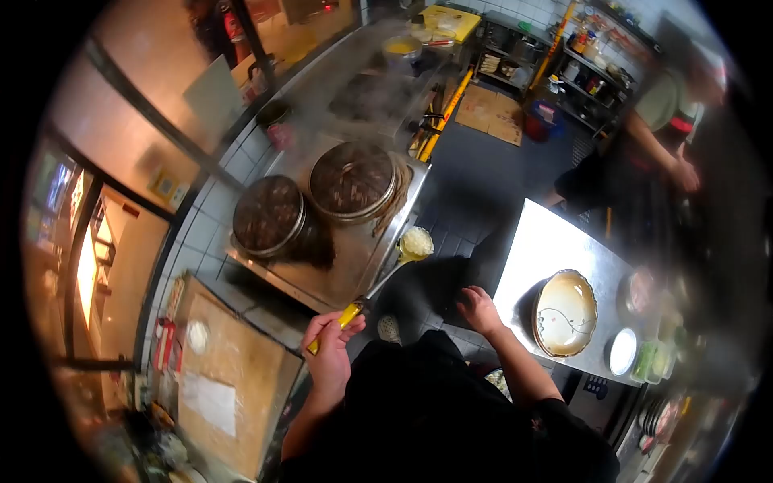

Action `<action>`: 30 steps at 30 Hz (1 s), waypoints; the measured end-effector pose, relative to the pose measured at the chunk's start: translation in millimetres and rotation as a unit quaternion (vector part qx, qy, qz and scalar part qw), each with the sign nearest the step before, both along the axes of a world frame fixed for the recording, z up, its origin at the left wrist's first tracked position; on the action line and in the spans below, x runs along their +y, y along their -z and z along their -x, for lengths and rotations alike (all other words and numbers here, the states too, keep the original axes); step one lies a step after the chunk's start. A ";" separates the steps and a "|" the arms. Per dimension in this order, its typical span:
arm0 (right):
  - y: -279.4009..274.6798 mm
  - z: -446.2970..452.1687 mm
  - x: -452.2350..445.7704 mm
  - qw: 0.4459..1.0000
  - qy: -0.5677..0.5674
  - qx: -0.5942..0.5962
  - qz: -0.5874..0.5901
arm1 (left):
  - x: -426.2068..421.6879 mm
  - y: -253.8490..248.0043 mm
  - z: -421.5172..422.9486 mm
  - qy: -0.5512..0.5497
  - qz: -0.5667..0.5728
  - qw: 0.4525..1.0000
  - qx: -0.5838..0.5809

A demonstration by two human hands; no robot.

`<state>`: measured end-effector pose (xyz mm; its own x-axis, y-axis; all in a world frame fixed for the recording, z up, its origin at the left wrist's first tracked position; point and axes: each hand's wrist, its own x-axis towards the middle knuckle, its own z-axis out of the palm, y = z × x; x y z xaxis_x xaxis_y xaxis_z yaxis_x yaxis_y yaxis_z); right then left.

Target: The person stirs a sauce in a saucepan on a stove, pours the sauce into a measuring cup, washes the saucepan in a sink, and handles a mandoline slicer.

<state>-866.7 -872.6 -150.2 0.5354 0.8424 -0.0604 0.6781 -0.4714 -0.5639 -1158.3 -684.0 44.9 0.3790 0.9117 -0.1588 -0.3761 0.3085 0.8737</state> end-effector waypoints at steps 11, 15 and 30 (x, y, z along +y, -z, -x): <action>-44.4 -65.2 73.1 0.981 -0.067 0.107 0.149 | 112.9 -7.3 -92.4 0.114 0.031 0.993 -0.015; -55.2 -122.4 119.9 0.977 -0.108 0.108 0.149 | 144.6 -7.0 -136.5 0.130 0.017 0.991 -0.018; -103.8 -435.0 175.9 0.981 0.062 0.179 0.050 | 289.2 -22.9 -531.6 -0.052 -0.140 0.989 0.002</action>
<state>-431.7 -696.8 -46.4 0.5623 0.7530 -0.3418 0.3803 -0.6025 -0.7017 -626.7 -394.9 67.8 0.2801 0.9543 0.1040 -0.3896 0.0140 0.9209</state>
